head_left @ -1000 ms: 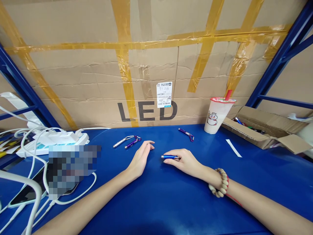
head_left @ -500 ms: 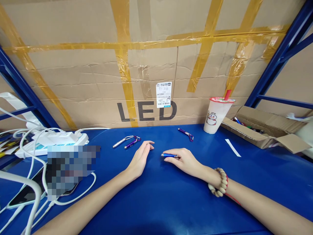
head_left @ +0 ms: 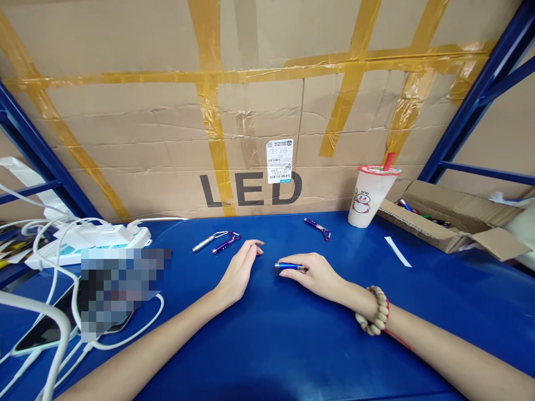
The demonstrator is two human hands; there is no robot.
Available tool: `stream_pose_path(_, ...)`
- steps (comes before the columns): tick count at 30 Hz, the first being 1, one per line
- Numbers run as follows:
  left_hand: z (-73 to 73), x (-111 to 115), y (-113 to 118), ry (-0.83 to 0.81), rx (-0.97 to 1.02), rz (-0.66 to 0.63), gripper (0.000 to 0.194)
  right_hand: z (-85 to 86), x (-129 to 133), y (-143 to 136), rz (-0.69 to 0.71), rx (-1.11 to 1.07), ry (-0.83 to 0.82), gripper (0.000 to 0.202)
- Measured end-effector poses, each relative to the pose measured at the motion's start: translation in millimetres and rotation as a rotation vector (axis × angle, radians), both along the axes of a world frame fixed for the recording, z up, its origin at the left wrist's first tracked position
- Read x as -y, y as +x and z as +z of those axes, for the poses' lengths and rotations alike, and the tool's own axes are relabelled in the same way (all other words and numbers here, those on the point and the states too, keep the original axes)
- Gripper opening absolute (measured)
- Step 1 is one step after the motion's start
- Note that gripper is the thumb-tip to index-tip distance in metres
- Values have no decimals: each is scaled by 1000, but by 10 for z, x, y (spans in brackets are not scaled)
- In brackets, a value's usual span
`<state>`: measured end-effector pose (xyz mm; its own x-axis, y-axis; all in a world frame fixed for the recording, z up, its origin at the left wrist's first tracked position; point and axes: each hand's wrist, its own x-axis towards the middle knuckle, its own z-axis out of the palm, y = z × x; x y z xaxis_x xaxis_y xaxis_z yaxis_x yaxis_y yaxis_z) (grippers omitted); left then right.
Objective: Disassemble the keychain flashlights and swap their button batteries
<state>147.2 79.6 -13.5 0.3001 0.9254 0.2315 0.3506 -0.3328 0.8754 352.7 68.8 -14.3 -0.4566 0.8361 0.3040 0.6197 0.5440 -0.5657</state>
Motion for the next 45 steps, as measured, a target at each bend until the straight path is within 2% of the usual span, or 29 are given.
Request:
stream_pose_path(30,6,6,3,-5,-4,8,36,13,9,-11,11,-30,-16,31)
stream_pose_path(45,-18,-8,-3,3,1,11,37,26,10,-9,5,38,8,33)
